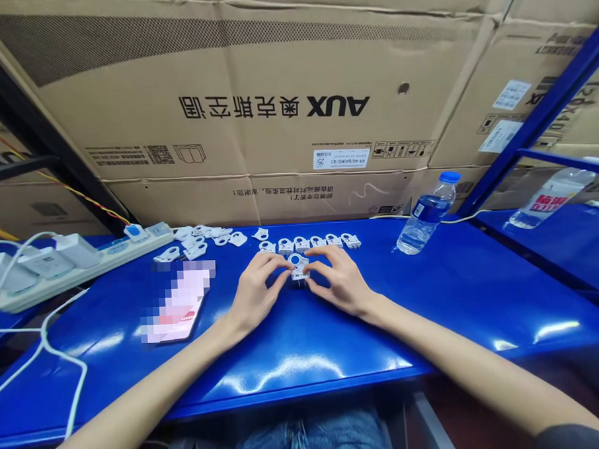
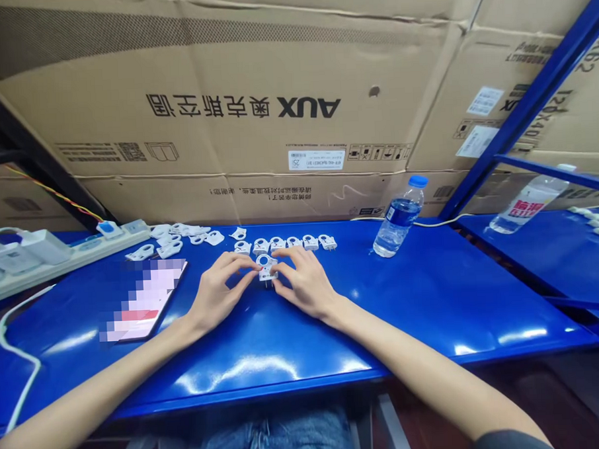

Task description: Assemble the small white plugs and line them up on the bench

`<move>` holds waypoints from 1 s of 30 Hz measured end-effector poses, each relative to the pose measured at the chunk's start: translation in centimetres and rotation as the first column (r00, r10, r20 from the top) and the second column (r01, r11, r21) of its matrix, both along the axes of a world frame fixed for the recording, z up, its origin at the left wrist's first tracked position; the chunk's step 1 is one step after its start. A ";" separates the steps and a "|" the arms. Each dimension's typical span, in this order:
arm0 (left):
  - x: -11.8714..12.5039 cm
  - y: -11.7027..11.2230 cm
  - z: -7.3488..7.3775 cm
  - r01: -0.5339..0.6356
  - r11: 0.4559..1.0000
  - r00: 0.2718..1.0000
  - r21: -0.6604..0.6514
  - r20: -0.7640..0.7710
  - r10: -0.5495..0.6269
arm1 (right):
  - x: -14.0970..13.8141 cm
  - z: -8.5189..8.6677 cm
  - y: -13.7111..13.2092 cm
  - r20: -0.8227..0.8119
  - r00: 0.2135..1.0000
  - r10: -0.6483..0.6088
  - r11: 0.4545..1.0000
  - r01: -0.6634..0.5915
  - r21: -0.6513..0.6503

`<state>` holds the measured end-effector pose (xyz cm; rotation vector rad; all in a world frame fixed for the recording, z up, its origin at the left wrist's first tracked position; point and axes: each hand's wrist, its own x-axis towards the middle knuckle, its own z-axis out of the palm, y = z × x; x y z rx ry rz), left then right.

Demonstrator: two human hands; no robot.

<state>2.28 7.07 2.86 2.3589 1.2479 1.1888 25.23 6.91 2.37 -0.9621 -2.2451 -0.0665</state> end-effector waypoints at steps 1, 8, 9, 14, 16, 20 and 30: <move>0.0 0.0 0.0 0.006 1.000 1.000 0.001 -0.001 -0.006 | 0.0 0.0 -0.1 0.006 1.000 -0.001 1.000 0.001 0.007; 0.0 0.1 -0.4 0.057 0.995 0.997 0.088 0.040 -0.061 | -0.2 -0.1 -0.2 0.035 0.999 0.016 0.987 -0.021 0.161; 0.0 0.1 -0.4 0.059 0.993 0.997 0.098 0.044 -0.063 | -0.2 -0.1 -0.2 0.039 0.999 0.018 0.983 -0.024 0.183; 0.2 0.0 -0.6 0.064 0.996 0.992 0.060 0.107 -0.070 | -0.4 -0.2 -0.3 0.042 0.999 0.025 0.966 -0.035 0.254; 0.4 0.0 -0.5 0.013 0.999 0.980 -0.040 0.201 -0.005 | -0.4 -0.1 -0.3 0.041 0.999 0.026 0.963 -0.036 0.268; 0.6 0.2 -0.3 -0.006 0.957 0.925 -0.289 0.363 0.115 | -0.3 0.0 -0.4 0.024 1.000 0.007 0.960 -0.014 0.279; 0.6 0.5 -0.2 0.265 0.843 0.882 -0.469 0.471 -0.015 | -0.3 0.2 -0.6 0.003 1.000 0.004 0.972 -0.005 0.235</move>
